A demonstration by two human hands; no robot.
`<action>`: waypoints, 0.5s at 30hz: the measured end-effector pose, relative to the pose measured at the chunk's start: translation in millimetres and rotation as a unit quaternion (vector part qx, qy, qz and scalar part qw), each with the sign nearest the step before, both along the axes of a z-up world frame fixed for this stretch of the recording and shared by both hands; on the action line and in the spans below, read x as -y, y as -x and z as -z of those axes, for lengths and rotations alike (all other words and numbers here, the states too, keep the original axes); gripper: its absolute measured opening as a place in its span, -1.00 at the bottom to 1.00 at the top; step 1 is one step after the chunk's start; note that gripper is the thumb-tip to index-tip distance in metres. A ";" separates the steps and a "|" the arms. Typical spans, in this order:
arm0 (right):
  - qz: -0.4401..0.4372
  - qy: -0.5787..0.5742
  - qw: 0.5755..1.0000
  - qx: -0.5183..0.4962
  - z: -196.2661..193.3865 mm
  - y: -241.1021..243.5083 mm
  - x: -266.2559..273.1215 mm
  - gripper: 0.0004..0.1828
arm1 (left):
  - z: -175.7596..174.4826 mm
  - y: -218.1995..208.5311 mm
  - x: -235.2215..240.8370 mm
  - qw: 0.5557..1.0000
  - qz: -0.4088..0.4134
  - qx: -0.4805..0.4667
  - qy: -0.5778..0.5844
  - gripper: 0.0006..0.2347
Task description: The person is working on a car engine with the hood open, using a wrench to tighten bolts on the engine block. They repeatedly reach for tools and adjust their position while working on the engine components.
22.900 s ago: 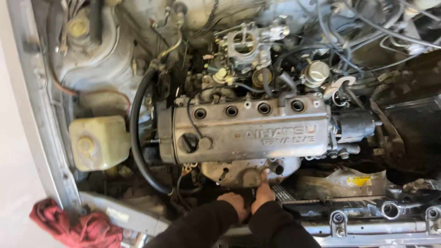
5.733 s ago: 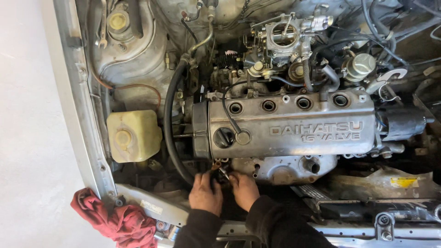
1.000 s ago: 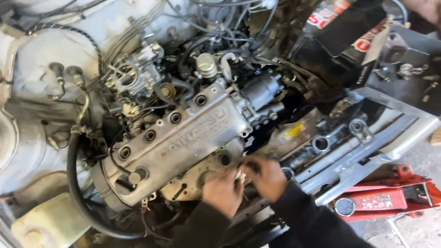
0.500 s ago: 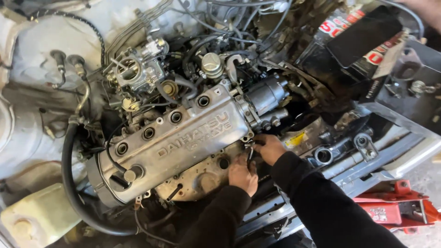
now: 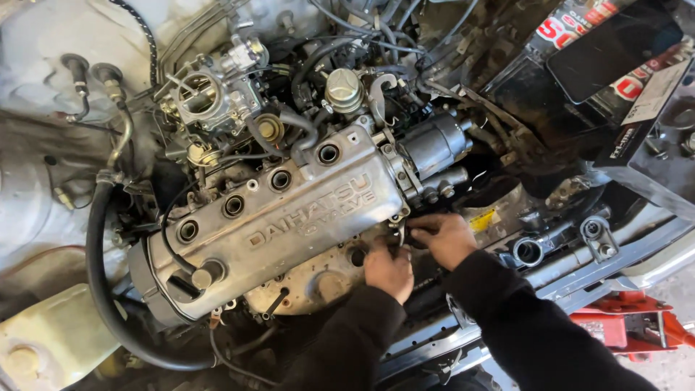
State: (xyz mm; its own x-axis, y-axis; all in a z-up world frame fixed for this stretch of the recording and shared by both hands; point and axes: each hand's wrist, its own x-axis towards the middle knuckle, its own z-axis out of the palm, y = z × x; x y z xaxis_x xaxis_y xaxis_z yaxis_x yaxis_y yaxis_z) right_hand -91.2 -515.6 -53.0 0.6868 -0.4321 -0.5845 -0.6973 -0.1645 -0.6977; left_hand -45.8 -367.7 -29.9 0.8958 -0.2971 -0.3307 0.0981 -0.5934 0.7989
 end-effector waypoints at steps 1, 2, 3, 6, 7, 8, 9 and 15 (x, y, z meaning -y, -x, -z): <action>0.007 -0.055 0.998 0.007 6.1 6.8 1.9 -0.65 | -6.0 -8.9 -0.7 0.999 0.022 0.024 -0.011 -0.81; 0.008 -0.056 0.998 0.008 2.2 6.1 1.7 -0.65 | -24.1 -22.3 2.5 0.999 0.023 0.025 -0.012 -0.81; 0.008 -0.095 0.995 0.021 -1.8 5.8 1.8 -0.62 | -42.1 -35.3 6.2 0.987 -0.015 -0.153 -0.036 -0.80; 0.009 -0.161 0.986 0.047 11.8 13.9 3.6 -0.57 | -39.9 -47.2 0.3 0.972 0.057 -0.214 -0.073 -0.78; 0.006 -0.188 0.980 0.062 20.3 17.4 3.4 -0.55 | -30.3 -47.4 -5.5 0.979 0.162 -0.097 -0.083 -0.76; 0.011 -0.188 0.980 0.062 22.9 18.6 3.2 -0.55 | -23.2 -38.9 -10.1 0.978 0.166 -0.097 -0.084 -0.76; 0.015 -0.219 0.972 0.080 25.4 19.9 2.7 -0.52 | -16.2 -30.4 -15.1 0.972 0.196 0.023 -0.128 -0.74; 0.004 -0.276 0.952 0.134 37.3 23.7 3.0 -0.49 | 47.7 9.4 -46.5 0.921 0.290 0.080 -0.248 -0.62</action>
